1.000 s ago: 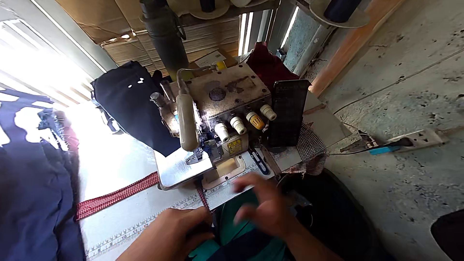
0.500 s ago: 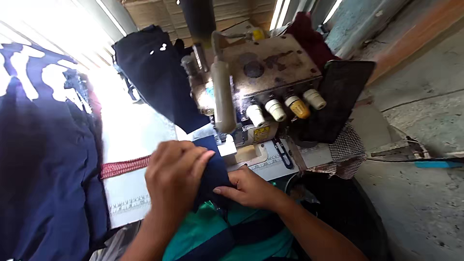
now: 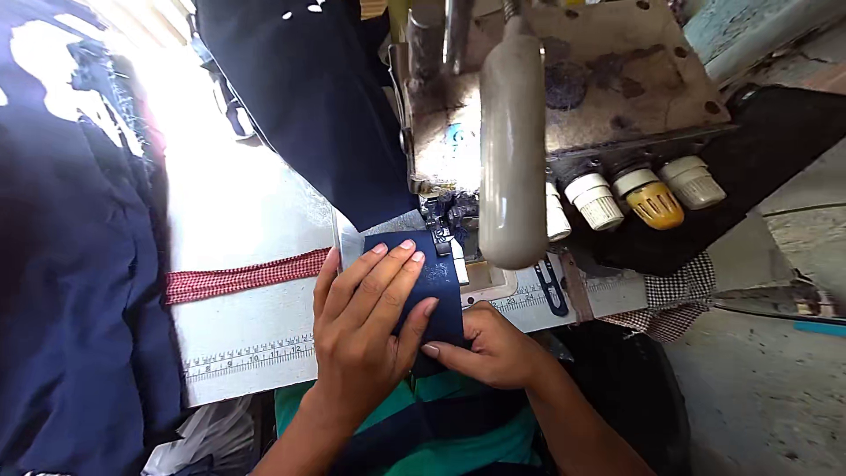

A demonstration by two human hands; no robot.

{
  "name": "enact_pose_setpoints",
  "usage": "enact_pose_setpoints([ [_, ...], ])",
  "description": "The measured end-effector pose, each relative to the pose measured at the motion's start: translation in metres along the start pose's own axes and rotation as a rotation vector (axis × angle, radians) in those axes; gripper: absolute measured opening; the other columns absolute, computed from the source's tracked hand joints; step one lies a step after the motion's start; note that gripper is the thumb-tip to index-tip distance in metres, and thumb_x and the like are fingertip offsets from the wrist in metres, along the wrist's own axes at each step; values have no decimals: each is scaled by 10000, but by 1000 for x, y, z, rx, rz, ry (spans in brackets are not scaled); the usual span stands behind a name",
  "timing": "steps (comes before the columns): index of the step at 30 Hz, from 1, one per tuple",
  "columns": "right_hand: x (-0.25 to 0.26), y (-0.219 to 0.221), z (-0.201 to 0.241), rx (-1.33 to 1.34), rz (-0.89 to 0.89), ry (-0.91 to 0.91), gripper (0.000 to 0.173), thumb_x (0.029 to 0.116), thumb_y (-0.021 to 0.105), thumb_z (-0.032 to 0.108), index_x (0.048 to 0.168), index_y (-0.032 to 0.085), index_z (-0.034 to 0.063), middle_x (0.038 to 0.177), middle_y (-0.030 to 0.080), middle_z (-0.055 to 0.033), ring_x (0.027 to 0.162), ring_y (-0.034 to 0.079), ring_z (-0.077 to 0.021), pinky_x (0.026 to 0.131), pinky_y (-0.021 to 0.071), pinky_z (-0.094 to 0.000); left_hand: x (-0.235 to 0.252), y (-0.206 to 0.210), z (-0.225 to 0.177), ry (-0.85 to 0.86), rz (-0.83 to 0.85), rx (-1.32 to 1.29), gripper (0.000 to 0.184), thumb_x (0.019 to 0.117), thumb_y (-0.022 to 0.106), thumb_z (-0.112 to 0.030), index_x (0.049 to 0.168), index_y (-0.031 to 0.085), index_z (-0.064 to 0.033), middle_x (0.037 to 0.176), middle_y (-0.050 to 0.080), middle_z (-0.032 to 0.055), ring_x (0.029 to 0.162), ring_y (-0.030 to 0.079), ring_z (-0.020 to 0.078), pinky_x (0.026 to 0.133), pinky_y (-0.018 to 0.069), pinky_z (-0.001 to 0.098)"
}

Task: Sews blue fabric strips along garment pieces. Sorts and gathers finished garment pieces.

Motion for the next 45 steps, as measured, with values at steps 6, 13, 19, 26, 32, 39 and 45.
enact_pose_setpoints([
  [6, 0, 4, -2, -71, -126, 30, 208, 1019, 610, 142, 944, 715, -21, 809, 716, -58, 758, 674, -31, 702, 559, -225, -9, -13, 9, 65, 65, -112, 392, 1048, 563, -364, 1322, 692, -116, 1418, 637, 86, 1389, 536, 261, 1216, 312, 583],
  [13, -39, -14, 17, -112, -402, 111, 329, 1017, 584, 98, 1332, 635, 22, 1221, 712, -94, 1080, 710, -155, 944, 613, -351, -127, -30, -17, -140, 439, -256, 342, 1067, 496, -341, 1064, 760, -123, 935, 741, 21, 859, 704, 120, 762, 597, 311],
  [19, -126, -26, 16, -143, -492, 256, 248, 1035, 550, 125, 1211, 692, 23, 1015, 756, -71, 874, 739, -171, 799, 640, -342, -241, -15, 23, -276, 814, -108, 300, 942, 699, -388, 1047, 765, -114, 957, 748, 66, 931, 719, 269, 841, 578, 516],
  [26, -176, 6, -10, -202, -291, 451, 292, 1038, 566, 233, 1225, 696, 50, 1033, 750, -42, 894, 728, -128, 801, 623, -294, -237, -43, 29, -322, 696, -70, 200, 928, 724, -305, 887, 785, -119, 863, 770, 34, 809, 746, 205, 732, 594, 468],
  [32, -135, 58, -1, -474, 72, 379, 383, 1000, 650, 313, 1330, 674, 120, 1327, 667, -69, 1212, 632, -181, 1033, 525, -392, -214, -53, 6, -227, 808, -317, 291, 1019, 594, -313, 967, 765, -84, 896, 758, 46, 823, 724, 160, 773, 592, 399],
  [39, -100, 68, -6, -301, 587, 195, 244, 948, 729, 233, 1031, 736, 3, 875, 727, -131, 815, 700, -257, 793, 549, -507, -174, -122, 22, -164, 705, -505, 347, 1024, 595, -423, 937, 742, -121, 837, 720, -26, 771, 660, 2, 726, 573, 234],
  [45, -171, -76, -20, -272, 389, 437, 262, 924, 712, 285, 951, 750, 28, 788, 690, -39, 729, 626, -96, 714, 538, -350, -213, -214, 136, -526, 723, -576, 129, 954, 699, -278, 969, 763, -167, 893, 745, -122, 789, 675, -46, 734, 584, 202],
])
Point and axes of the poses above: each hand's wrist, its own x-axis towards the middle knuckle, its own y-axis out of the palm, z = x × y, the point moved 6 cm from there along x, towards the middle knuckle
